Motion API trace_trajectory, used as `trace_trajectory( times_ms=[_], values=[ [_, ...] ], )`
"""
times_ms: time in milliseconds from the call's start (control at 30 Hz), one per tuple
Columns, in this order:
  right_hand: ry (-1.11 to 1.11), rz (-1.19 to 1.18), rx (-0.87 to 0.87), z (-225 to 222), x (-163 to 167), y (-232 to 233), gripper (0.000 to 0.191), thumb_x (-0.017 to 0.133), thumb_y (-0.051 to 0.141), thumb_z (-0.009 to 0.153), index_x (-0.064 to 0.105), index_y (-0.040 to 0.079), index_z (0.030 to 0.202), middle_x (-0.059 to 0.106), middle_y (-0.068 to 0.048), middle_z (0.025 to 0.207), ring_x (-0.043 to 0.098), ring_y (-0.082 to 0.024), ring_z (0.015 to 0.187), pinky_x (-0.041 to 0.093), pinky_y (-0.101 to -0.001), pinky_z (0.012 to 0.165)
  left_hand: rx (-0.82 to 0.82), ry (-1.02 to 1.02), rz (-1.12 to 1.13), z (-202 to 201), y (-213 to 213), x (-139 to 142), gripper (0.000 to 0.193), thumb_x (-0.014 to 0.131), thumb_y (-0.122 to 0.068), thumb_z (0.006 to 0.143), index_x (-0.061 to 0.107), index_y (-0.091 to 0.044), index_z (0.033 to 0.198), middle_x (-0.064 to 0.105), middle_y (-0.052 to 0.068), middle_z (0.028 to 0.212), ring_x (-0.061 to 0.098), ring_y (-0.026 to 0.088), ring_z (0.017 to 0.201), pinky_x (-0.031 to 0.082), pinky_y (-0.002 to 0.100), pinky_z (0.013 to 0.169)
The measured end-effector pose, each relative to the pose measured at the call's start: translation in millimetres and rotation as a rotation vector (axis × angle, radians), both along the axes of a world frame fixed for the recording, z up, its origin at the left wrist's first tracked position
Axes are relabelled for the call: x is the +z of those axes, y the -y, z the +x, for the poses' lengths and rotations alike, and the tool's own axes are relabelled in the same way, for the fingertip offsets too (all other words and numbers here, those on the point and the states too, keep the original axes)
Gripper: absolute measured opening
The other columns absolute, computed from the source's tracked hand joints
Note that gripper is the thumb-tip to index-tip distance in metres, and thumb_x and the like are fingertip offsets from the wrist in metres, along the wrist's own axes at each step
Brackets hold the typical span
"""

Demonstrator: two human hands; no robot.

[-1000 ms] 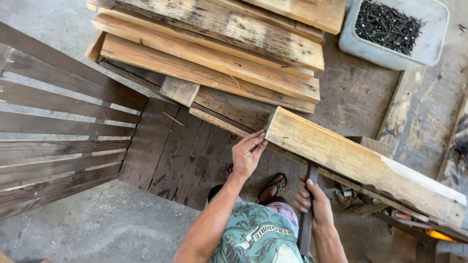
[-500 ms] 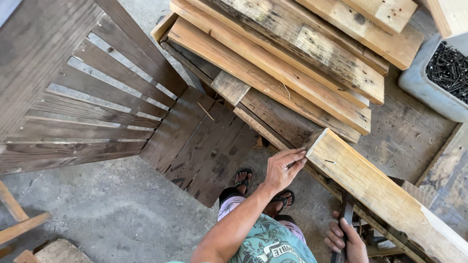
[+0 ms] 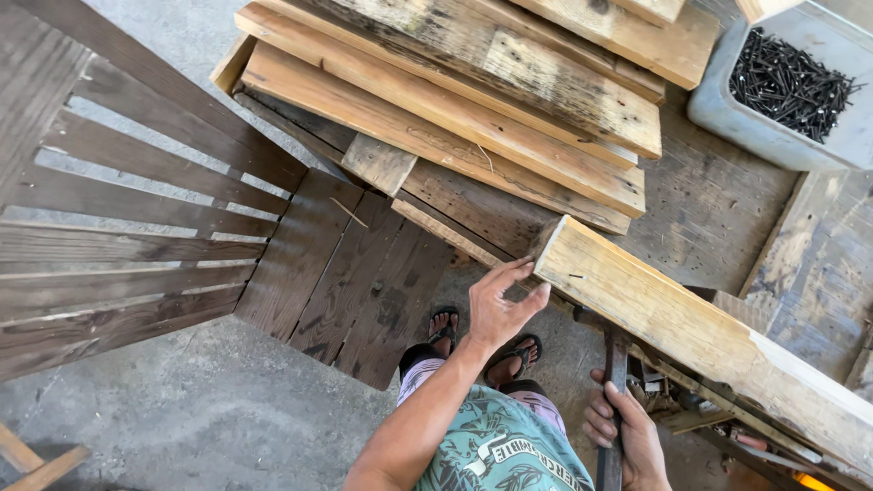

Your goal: The person selects a wooden plank from a stack on the workbench and positions it, then takes nails from a bin and hammers them into the plank with a claw hammer, repositioning the plank between nails. At the end the person sets the plank down on the bench.

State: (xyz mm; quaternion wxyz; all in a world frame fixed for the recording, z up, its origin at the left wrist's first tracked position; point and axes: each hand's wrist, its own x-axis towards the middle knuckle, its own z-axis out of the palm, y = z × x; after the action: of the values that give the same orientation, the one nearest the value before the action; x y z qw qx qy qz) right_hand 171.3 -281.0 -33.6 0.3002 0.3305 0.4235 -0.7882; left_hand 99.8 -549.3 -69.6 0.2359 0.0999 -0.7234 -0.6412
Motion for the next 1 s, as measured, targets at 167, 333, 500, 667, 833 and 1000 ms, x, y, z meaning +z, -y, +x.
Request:
trace_trajectory(
  times_ms=[167,333,500,667,833,1000],
  values=[
    [0.053,0.141,0.041,9,9,-17,0.035,0.051,0.019,0.1,0.055,-0.001,0.13,0.039,0.0,0.07,0.035,-0.007,0.049,0.03,-0.0249,0.04,0.013,0.12,0.069,-3,-8,4,0.034,0.082,-0.028,0.088,0.078,-0.001,0.108,0.078,0.017,0.115,0.077,0.021,0.103,0.062,0.031,0.088],
    [0.081,0.234,0.186,22,22,-41,0.037,0.053,0.017,0.097,0.056,0.003,0.131,0.042,-0.001,0.069,0.039,-0.01,0.049,0.031,-0.0276,0.04,-0.02,0.235,0.164,-4,-6,7,0.031,0.081,-0.03,0.087,0.08,-0.003,0.102,0.078,0.014,0.11,0.076,0.018,0.098,0.063,0.03,0.079],
    [0.098,0.469,0.422,35,35,-59,0.037,0.064,0.021,0.094,0.059,0.011,0.13,0.048,-0.005,0.066,0.046,-0.015,0.045,0.033,-0.031,0.04,0.009,0.235,0.12,-8,-5,20,0.03,0.08,-0.026,0.087,0.08,0.0,0.102,0.079,0.014,0.105,0.077,0.02,0.094,0.06,0.031,0.083],
    [0.011,0.599,0.368,50,53,-54,0.039,0.066,0.016,0.091,0.06,0.01,0.129,0.049,-0.003,0.064,0.046,-0.015,0.046,0.035,-0.0308,0.041,0.026,0.261,0.117,-13,-5,29,0.029,0.08,-0.024,0.087,0.079,0.002,0.101,0.08,0.014,0.103,0.077,0.017,0.089,0.059,0.029,0.079],
    [-0.303,0.726,0.362,7,89,-43,0.035,0.063,0.017,0.094,0.058,0.006,0.127,0.054,-0.003,0.065,0.053,-0.013,0.048,0.042,-0.029,0.042,0.024,0.382,0.248,-13,-13,23,0.025,0.079,-0.018,0.087,0.078,0.002,0.101,0.08,0.01,0.103,0.071,0.009,0.076,0.057,0.024,0.068],
    [-0.45,0.85,0.475,-100,104,-19,0.035,0.062,0.019,0.094,0.056,0.009,0.128,0.052,-0.002,0.062,0.05,-0.012,0.048,0.04,-0.0299,0.043,0.042,0.33,0.467,-12,-26,4,0.025,0.079,-0.011,0.089,0.077,0.005,0.108,0.077,0.007,0.108,0.065,0.005,0.08,0.054,0.021,0.069]
  ],
)
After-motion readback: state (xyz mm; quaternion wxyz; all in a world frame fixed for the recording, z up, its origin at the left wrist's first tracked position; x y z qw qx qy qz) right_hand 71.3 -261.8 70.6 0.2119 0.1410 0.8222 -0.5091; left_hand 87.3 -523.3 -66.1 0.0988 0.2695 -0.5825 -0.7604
